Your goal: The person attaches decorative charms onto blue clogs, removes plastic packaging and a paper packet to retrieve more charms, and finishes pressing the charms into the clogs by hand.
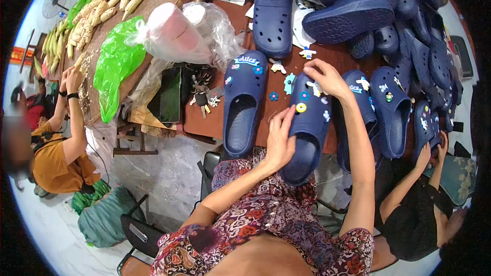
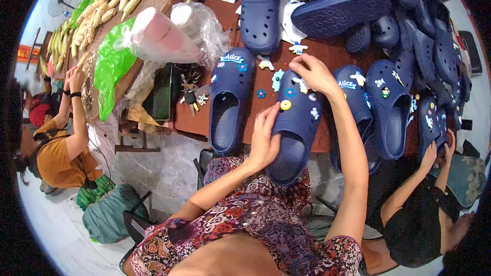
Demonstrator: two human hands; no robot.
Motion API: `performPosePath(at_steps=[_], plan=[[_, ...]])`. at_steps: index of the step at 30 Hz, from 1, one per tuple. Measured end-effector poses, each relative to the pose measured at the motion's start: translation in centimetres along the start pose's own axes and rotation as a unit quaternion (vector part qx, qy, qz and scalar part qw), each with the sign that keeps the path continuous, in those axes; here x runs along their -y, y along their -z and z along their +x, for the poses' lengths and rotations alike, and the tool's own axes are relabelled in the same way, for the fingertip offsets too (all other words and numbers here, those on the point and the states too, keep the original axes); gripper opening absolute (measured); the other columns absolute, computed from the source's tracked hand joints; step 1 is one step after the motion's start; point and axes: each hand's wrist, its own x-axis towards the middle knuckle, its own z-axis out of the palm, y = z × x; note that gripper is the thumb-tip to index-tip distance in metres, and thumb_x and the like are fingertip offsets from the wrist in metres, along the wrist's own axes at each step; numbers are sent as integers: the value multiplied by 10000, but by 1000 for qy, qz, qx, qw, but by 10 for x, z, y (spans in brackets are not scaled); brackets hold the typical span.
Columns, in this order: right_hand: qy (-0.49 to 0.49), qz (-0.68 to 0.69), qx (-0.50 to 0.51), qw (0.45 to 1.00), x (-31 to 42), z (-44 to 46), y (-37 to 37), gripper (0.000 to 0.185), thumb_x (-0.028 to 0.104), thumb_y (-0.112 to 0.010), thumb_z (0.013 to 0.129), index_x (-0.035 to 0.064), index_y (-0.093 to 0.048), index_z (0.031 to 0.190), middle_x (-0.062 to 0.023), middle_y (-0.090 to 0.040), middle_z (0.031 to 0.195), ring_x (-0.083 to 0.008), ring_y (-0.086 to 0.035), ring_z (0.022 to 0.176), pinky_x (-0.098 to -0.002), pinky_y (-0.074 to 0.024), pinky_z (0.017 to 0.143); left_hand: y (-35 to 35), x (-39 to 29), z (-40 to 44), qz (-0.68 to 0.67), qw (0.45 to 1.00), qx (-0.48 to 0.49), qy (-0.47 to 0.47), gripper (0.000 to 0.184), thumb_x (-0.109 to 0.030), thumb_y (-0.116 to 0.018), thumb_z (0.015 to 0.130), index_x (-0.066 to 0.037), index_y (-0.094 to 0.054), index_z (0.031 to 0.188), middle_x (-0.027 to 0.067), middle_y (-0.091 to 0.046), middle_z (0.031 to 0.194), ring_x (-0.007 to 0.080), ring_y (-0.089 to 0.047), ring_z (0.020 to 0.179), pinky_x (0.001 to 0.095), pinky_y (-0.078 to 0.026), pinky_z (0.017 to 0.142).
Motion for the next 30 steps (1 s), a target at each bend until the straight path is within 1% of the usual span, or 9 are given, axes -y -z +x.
performPosePath(at_steps=[3,5,7,9,13,15,16,23,30], plan=[[20,1,-58,998,-14,0,16,277,239,-596,920,18,-632,1082,-150,-674,1063,-270,-646,995,-373,-483,875,9,7,-4,-26,999,-18,-13,739,131,-445,694,-42,-422,1413,201,-482,1301,383,-452,1219,429,-339,1073],[-16,16,-75,997,-11,-7,25,256,173,-594,920,19,-624,1123,-105,-672,1043,-173,-635,948,-313,-491,839,11,9,-16,-26,999,-40,-8,724,139,-413,693,-16,-438,1400,200,-484,1314,368,-454,1237,414,-335,1083],[-37,2,-34,999,-12,-10,31,223,86,-609,887,19,-621,1099,-97,-667,1032,-161,-647,908,-311,-515,776,15,10,-30,-41,997,-65,-19,725,149,-401,688,-4,-444,1395,209,-487,1314,357,-466,1234,401,-354,1073],[31,-33,-20,999,-29,-7,25,243,-1,-657,807,-2,-607,1044,-116,-652,995,-201,-659,851,-333,-534,757,22,7,-44,-57,996,-70,-22,728,156,-371,669,23,-456,1380,224,-495,1303,359,-477,1232,386,-354,1070],[95,-133,3,987,-30,-2,11,382,95,-774,729,20,-595,1058,-148,-622,958,-276,-643,830,-366,-530,748,23,10,-66,-58,995,-68,-37,708,155,-369,670,54,-457,1365,232,-496,1299,361,-481,1225,391,-357,1063],[135,-107,24,985,-19,-1,-1,469,155,-811,711,27,-576,1096,-148,-600,968,-272,-634,791,-368,-527,730,23,11,-68,-49,996,-67,-41,697,154,-374,675,61,-459,1361,235,-494,1300,360,-483,1221,392,-361,1059],[100,-29,65,992,-11,2,-6,508,198,-821,712,38,-562,1119,-144,-582,981,-258,-628,777,-367,-522,721,23,10,-68,-53,996,-61,-39,690,153,-376,681,63,-459,1360,235,-493,1303,357,-486,1218,389,-364,1055],[196,-95,64,974,-5,23,-34,421,207,-813,700,66,-584,1024,-125,-584,927,-278,-624,848,-394,-505,756,20,5,-64,-63,996,-53,-33,686,166,-406,695,36,-464,1366,223,-490,1325,361,-482,1211,393,-362,1056],[144,-110,10,983,-16,19,-27,357,207,-815,687,50,-546,861,-133,-585,874,-326,-613,866,-426,-479,743,22,2,-50,-47,998,-30,-23,672,141,-442,715,-2,-471,1371,205,-498,1315,369,-482,1208,409,-366,1048]])
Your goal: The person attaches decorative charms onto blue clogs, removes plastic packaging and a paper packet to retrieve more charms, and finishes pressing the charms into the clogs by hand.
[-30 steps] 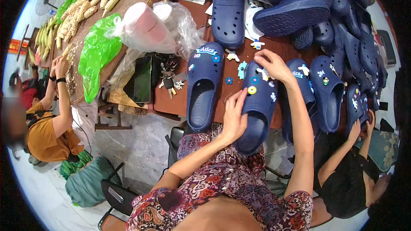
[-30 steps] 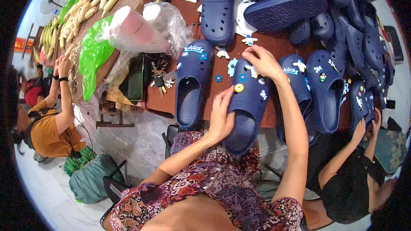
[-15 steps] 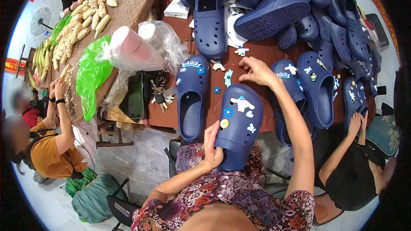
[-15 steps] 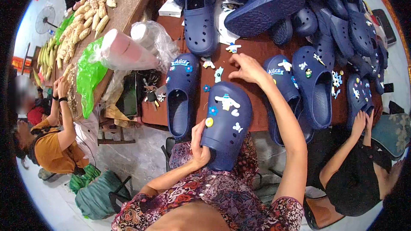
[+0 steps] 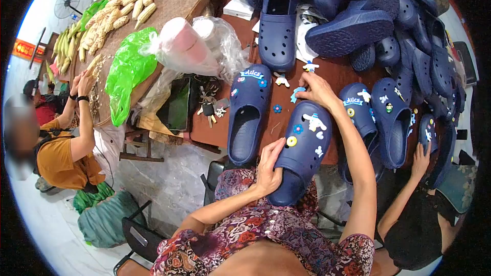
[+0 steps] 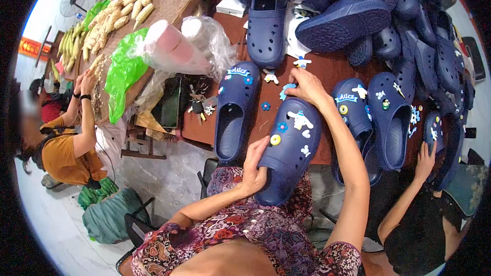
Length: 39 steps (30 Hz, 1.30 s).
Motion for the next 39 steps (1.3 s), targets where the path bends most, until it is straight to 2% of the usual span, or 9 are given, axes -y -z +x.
performPosePath(at_steps=[7,12,16,21,27,30,33,36,39], plan=[[-112,46,-113,986,-11,-10,22,310,168,-810,707,15,-553,785,-110,-598,749,-234,-602,667,-359,-490,634,-2,-5,25,35,999,13,-7,690,132,-475,721,-37,-461,1389,198,-503,1287,371,-485,1195,420,-388,1030],[-139,134,-149,970,-5,-5,42,206,156,-757,781,22,-608,825,-9,-589,708,-90,-528,646,-260,-446,604,-9,-6,47,63,998,13,8,716,108,-492,731,-74,-425,1420,176,-482,1293,373,-471,1186,423,-401,1012],[-84,172,-76,979,29,-1,49,171,127,-730,801,15,-621,869,-26,-620,743,-98,-568,682,-277,-469,631,-20,-5,63,72,997,10,16,711,86,-511,745,-73,-406,1430,182,-478,1296,377,-464,1186,433,-399,1009],[-3,80,23,997,48,14,30,165,119,-719,776,28,-624,875,-121,-648,756,-268,-646,767,-374,-491,687,-35,0,75,59,998,5,23,656,64,-518,787,-50,-402,1423,209,-473,1302,390,-448,1223,441,-354,1055],[28,-13,37,999,46,19,15,183,152,-714,779,27,-634,886,-128,-677,795,-269,-662,761,-380,-499,685,-13,-8,70,40,998,50,20,677,-2,-570,796,-21,-359,1439,222,-450,1326,397,-439,1217,441,-357,1051],[-65,114,-102,986,46,24,14,286,190,-717,807,-10,-610,981,-140,-684,848,-238,-677,759,-377,-526,719,18,-27,74,36,993,106,-40,626,-8,-616,803,-24,-424,1398,209,-476,1322,352,-495,1207,404,-413,1021],[-127,135,-120,975,36,36,11,545,271,-734,832,-53,-500,1204,-219,-648,1046,-252,-682,852,-380,-540,759,45,-37,100,48,992,28,-109,452,-11,-579,814,-20,-559,1266,181,-584,1189,351,-549,1108,417,-429,981],[-163,273,-110,942,30,55,-3,778,370,-753,810,-123,-391,1291,-280,-611,1122,-298,-675,913,-392,-530,827,72,-27,143,120,984,-21,-127,385,-9,-570,827,-7,-585,1212,195,-606,1121,359,-578,1059,419,-454,934],[-213,251,-95,939,11,74,-21,926,437,-769,775,-182,-328,1303,-318,-582,1165,-339,-644,1009,-391,-504,899,87,-7,185,178,978,-26,-105,355,-23,-567,834,13,-584,1187,218,-598,1091,392,-577,1044,429,-461,910]])
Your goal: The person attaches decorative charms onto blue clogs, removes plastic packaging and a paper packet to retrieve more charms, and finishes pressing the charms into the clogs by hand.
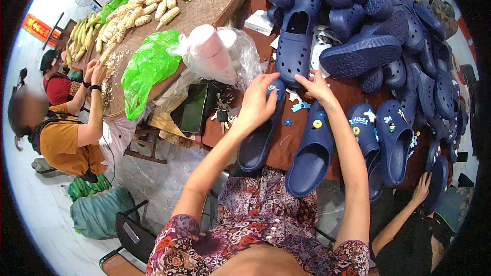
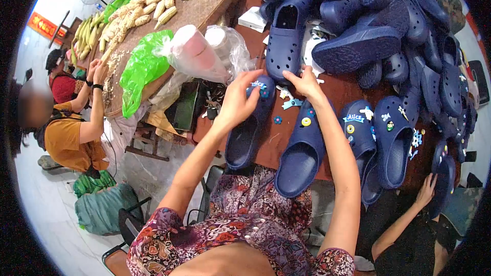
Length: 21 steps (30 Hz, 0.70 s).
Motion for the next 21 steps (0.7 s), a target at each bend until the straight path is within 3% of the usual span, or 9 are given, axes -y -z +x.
performPosePath(at_steps=[2,3,5,8,12,16,19,21], plan=[[-61,-27,-9,998,6,1,-3,943,431,-789,743,-200,-338,1280,-334,-547,1210,-355,-575,1138,-380,-456,977,-5,21,21,14,1000,6,-8,321,-17,-554,833,30,-588,1149,235,-606,1045,412,-583,999,442,-469,878],[-32,-21,-25,999,4,1,-6,925,417,-787,748,-197,-340,1275,-333,-548,1207,-353,-583,1125,-376,-464,965,-10,31,31,27,999,22,1,281,-27,-550,836,27,-599,1107,227,-621,1016,412,-593,975,446,-474,858],[-20,23,-20,999,-3,5,-10,893,357,-785,768,-188,-303,1286,-308,-560,1198,-320,-604,1084,-350,-491,920,-18,47,53,74,995,62,24,167,-50,-543,848,27,-603,984,235,-633,938,431,-606,918,480,-478,806],[-16,126,4,992,15,-12,-7,888,334,-788,786,-167,-267,1301,-271,-585,1163,-274,-629,1028,-335,-518,871,-44,83,72,129,990,50,29,125,-82,-555,860,18,-594,924,247,-628,934,440,-607,902,506,-477,787],[-38,110,-7,993,18,-16,-1,898,370,-800,777,-96,-278,1339,-210,-613,1099,-194,-627,854,-276,-497,637,-63,104,86,270,949,113,114,203,-167,-598,858,-15,-639,985,214,-640,992,382,-643,939,486,-518,807],[-35,117,-20,992,13,-17,2,866,396,-799,772,-65,-333,1337,-157,-612,1053,-166,-604,806,-282,-486,629,-73,119,91,317,926,142,146,230,-169,-600,851,-14,-646,1014,202,-637,1021,353,-657,953,469,-535,811],[-29,129,-26,991,10,-16,3,842,407,-797,772,-42,-365,1338,-121,-614,1016,-126,-574,738,-271,-469,606,-85,134,94,312,936,102,131,200,-130,-588,839,0,-673,966,215,-651,1005,345,-670,946,457,-547,801],[-32,133,-22,990,8,-14,2,842,399,-801,770,-40,-364,1340,-117,-611,1003,-111,-561,707,-268,-462,591,-87,143,102,331,934,79,112,144,-110,-609,836,-28,-727,844,181,-702,920,326,-706,852,407,-581,720]])
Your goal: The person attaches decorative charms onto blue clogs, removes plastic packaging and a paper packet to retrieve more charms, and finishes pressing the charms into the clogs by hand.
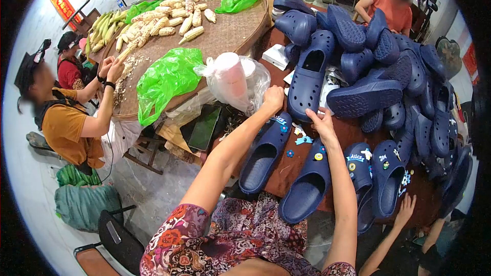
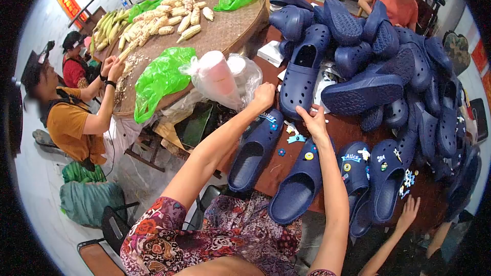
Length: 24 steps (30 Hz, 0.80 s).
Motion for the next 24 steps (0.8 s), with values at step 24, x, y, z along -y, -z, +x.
performPosePath(at_steps=[24], plan=[[-53,46,30,997,-6,8,10,941,445,-835,698,-6,-341,1360,-134,-576,1124,-171,-562,946,-304,-460,744,-5,-4,5,-56,998,-15,17,94,-130,-696,754,-51,-735,786,220,-687,807,378,-687,799,478,-545,721]])
